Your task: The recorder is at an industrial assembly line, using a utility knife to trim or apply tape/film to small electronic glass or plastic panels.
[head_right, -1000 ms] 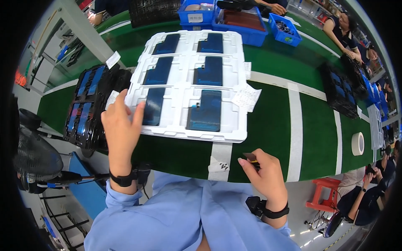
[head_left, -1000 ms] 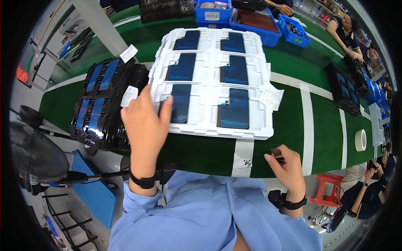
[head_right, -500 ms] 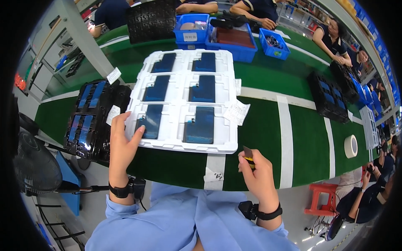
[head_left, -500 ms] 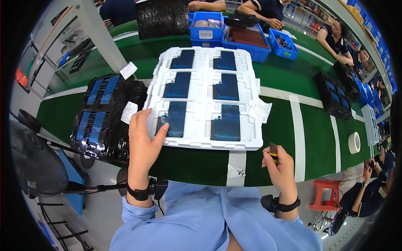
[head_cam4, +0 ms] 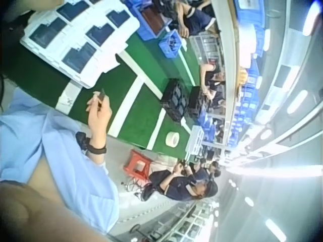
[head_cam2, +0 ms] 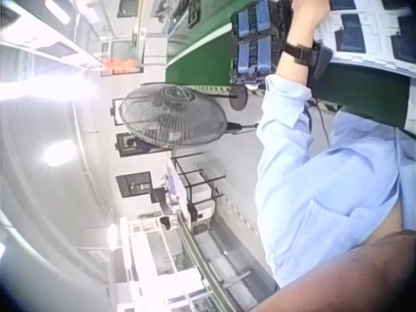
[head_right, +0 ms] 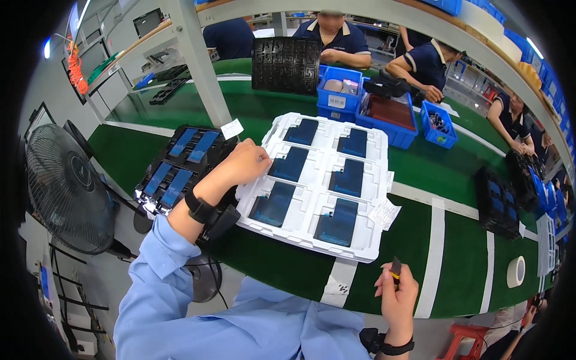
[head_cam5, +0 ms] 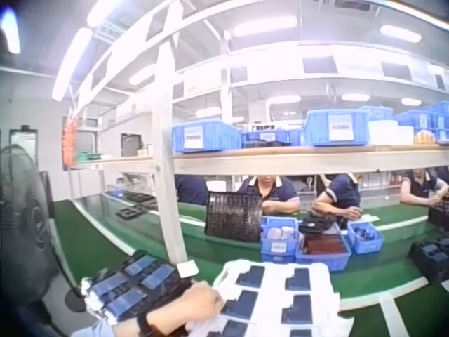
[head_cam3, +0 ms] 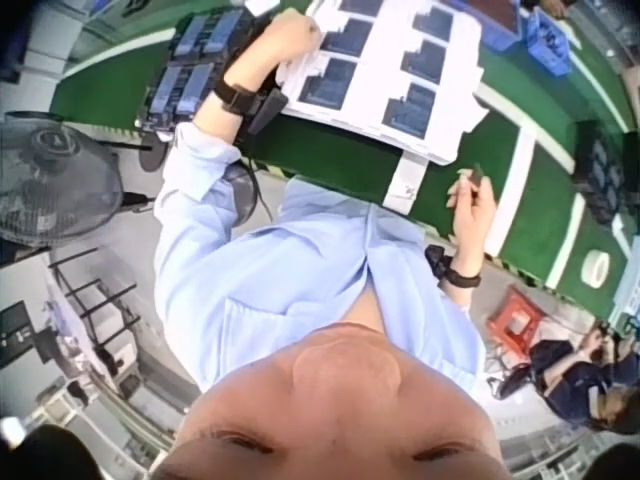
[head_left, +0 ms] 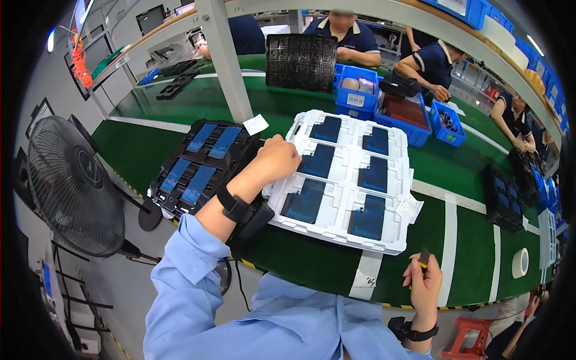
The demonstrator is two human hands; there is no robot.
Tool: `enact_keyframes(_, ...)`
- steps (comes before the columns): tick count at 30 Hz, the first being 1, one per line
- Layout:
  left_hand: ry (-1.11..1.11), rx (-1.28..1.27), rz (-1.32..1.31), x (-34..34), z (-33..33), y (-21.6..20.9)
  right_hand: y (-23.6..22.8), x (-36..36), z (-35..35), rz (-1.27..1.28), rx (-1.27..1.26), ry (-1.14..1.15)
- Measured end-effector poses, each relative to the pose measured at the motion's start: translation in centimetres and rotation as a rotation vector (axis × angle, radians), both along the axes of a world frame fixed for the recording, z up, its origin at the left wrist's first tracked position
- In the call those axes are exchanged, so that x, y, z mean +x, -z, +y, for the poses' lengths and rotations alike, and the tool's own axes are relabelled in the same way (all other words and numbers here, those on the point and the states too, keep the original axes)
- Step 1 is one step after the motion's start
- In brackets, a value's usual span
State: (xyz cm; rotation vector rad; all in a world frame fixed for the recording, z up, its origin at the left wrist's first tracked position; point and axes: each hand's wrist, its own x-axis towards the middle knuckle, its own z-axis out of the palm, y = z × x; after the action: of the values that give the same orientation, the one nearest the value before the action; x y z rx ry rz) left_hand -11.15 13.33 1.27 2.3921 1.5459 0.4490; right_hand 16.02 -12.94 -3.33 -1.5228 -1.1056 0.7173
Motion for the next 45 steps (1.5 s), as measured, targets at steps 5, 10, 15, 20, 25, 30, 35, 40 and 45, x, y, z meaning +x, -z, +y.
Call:
enact_keyframes(5,0.046,-0.144,0.333,2.4,1.4,-1.6,0.2,0.3,-0.4,-0.036,-0.029,-0.034)
enact_keyframes(10,0.132,-0.263,0.479,3.3,2.4,-2.6,-0.1,0.3,-0.6,-0.047,-0.027,-0.043)
enact_keyframes(15,0.08,-0.321,0.347,2.9,3.5,-1.5,0.0,0.0,-0.4,-0.052,-0.013,-0.072)
enact_keyframes(20,0.121,-0.395,0.195,3.1,2.7,-1.7,0.1,0.1,-0.5,-0.06,-0.005,-0.057)
enact_keyframes(25,0.099,-0.152,0.12,3.7,0.8,-1.4,-0.3,0.4,-0.7,-0.127,-0.011,-0.01)
enact_keyframes(30,-0.014,-0.199,-0.28,2.7,1.7,-0.6,-0.6,0.0,-0.6,-0.132,-0.016,-0.008)
enact_keyframes(35,-0.013,-0.164,-0.413,2.1,1.2,-1.9,-1.2,-0.2,-0.6,-0.183,0.013,0.023)
enact_keyframes(40,0.232,-0.351,-0.675,3.0,-4.0,-5.5,-2.3,0.1,0.1,0.046,0.142,0.031)
enact_keyframes(45,0.618,-0.63,-0.899,4.2,-10.1,-5.1,-5.5,-1.6,2.9,0.318,0.383,-0.139)
